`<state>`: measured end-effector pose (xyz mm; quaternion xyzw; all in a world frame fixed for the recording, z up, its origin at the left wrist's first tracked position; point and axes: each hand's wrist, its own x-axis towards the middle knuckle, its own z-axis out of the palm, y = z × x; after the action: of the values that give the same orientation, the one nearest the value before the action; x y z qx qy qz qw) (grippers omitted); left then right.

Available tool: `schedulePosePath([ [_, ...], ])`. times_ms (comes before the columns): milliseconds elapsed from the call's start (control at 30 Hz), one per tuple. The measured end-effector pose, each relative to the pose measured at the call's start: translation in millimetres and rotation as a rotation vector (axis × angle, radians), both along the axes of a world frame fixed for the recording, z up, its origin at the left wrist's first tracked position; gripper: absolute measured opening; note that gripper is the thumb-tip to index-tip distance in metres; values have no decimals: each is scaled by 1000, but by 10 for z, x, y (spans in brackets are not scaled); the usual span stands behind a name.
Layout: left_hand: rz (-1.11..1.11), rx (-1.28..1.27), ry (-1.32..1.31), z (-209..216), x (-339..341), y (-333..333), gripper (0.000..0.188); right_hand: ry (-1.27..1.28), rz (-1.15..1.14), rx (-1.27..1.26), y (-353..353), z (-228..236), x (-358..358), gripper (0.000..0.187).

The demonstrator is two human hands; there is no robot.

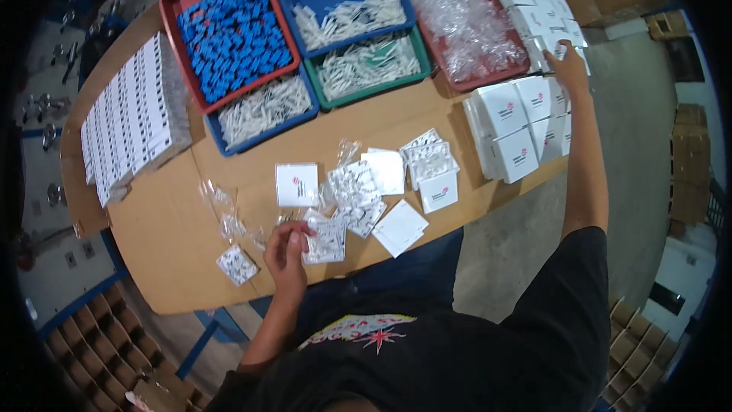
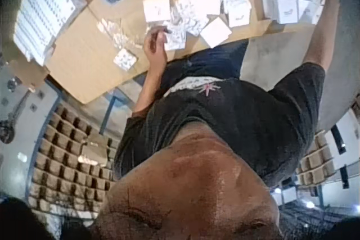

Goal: The person assembles small white electrical components and plastic bags into white cardboard boxes at a workbench. They pick up a component, place it into a box, and then place the box into a stack of finished units. The process is repeated continuously throughout the clip.

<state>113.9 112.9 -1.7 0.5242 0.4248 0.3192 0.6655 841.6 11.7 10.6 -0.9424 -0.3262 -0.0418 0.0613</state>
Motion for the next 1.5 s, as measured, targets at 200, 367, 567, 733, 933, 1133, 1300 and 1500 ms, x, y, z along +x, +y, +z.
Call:
schedulePosePath([
  [200, 142, 73, 54, -49, -140, 157, 21, -228, 178, 189, -66, 58, 280, 59],
  [367, 236, 162, 96, -279, -338, 86, 19, -46, 365, 516, 307, 863, -1705, 33],
  [567, 239, 168, 5, -182, -371, -369, 19, 353, 457, 373, -221, 74, -3958, 46],
  [733, 158, 169, -34, -141, -461, -709, 19, 171, 222, 259, -356, -684, -4456, 80],
  [933, 179, 268, -56, -52, -854, -958, 20, 138, 290, 364, -391, -931, -4438, 82],
  [1133, 253, 206, -55, -125, -1122, -1229, 21, -5, 412, 406, -500, -622, -4351, 80],
  [1300, 57, 72, -71, -186, -1003, -1176, 26, 360, 527, 504, -314, -268, -4659, 79],
  [1500, 151, -294, -237, -28, -583, -952, 51, 1139, 785, 289, 44, -199, -5680, 74],
])
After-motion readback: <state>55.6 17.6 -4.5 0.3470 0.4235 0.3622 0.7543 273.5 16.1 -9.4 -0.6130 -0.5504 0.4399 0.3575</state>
